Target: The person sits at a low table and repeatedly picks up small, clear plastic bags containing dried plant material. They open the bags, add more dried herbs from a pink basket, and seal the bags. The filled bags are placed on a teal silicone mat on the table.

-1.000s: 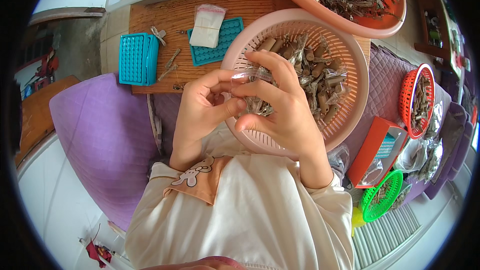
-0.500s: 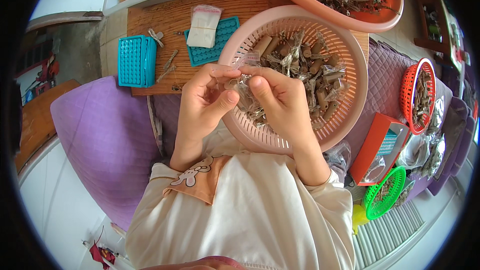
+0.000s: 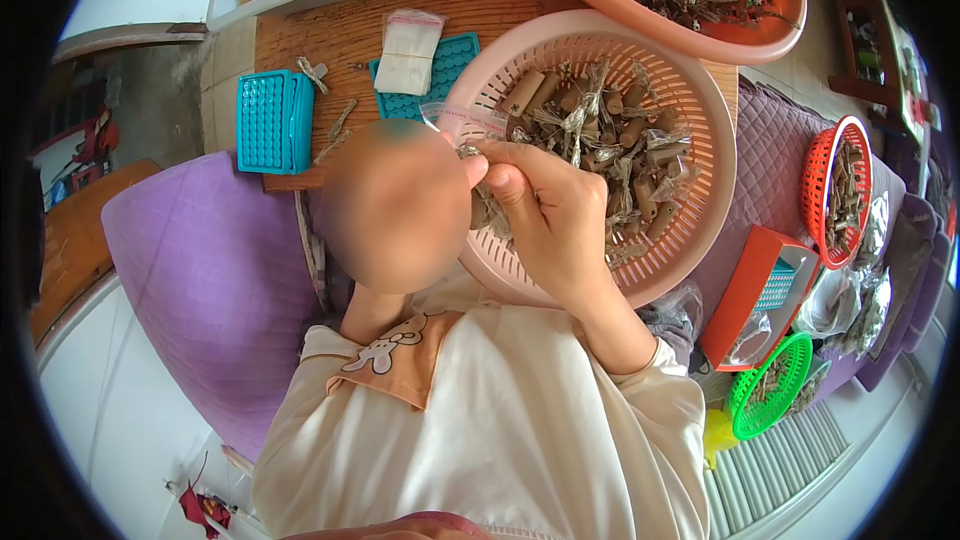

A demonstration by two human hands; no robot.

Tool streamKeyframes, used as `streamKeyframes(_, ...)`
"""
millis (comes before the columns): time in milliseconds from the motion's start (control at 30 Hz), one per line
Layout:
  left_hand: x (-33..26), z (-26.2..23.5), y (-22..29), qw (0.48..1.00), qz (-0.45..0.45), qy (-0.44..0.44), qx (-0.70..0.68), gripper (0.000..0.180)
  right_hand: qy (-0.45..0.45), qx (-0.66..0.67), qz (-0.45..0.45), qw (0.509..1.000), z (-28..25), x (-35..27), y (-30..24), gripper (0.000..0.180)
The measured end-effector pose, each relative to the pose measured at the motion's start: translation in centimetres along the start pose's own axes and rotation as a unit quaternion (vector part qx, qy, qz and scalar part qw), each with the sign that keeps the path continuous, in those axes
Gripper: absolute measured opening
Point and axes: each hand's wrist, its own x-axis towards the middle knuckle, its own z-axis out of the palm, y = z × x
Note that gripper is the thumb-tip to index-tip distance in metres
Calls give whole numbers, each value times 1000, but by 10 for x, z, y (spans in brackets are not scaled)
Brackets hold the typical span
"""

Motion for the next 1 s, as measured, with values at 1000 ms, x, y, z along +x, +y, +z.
streamKeyframes(1000, 24, -20, 12, 961, -221, -153, -63, 22, 48, -99, -46, 993, 8, -4, 5, 15)
